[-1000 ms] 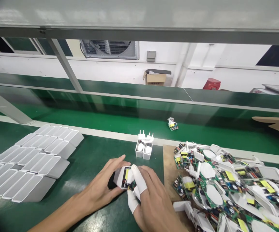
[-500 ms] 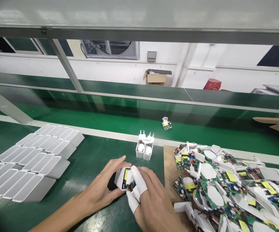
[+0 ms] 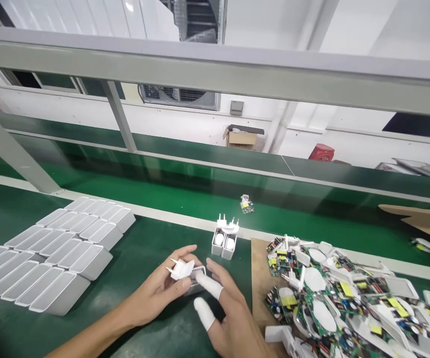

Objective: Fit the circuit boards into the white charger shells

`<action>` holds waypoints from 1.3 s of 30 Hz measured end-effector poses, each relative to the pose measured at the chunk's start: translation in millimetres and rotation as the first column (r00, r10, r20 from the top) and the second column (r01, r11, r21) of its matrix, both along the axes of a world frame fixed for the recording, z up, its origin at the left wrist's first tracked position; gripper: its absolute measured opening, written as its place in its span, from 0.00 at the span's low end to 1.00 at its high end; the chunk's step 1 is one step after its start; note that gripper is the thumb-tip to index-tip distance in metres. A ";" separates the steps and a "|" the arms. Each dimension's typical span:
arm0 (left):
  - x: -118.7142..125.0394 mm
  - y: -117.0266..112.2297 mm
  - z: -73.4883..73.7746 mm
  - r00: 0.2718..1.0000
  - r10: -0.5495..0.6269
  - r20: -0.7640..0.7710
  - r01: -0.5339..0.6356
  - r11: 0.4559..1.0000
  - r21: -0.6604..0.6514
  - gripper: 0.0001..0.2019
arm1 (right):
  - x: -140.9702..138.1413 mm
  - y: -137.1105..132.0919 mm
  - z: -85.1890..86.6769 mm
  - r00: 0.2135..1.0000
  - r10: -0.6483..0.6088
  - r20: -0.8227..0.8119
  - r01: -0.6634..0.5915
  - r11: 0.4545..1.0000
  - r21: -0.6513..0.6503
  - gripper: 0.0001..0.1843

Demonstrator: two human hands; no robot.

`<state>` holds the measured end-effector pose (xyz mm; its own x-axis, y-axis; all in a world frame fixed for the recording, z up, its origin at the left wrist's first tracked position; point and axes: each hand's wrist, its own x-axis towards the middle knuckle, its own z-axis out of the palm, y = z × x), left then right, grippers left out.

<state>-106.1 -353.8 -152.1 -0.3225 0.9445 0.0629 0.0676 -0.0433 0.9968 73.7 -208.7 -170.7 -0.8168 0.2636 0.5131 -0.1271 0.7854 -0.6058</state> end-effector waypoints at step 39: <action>-0.4 -8.7 4.8 0.819 0.176 -0.547 -0.144 0.984 0.101 0.17 | -10.9 -7.8 -10.0 0.993 -0.043 -0.107 0.052 0.996 0.076 0.19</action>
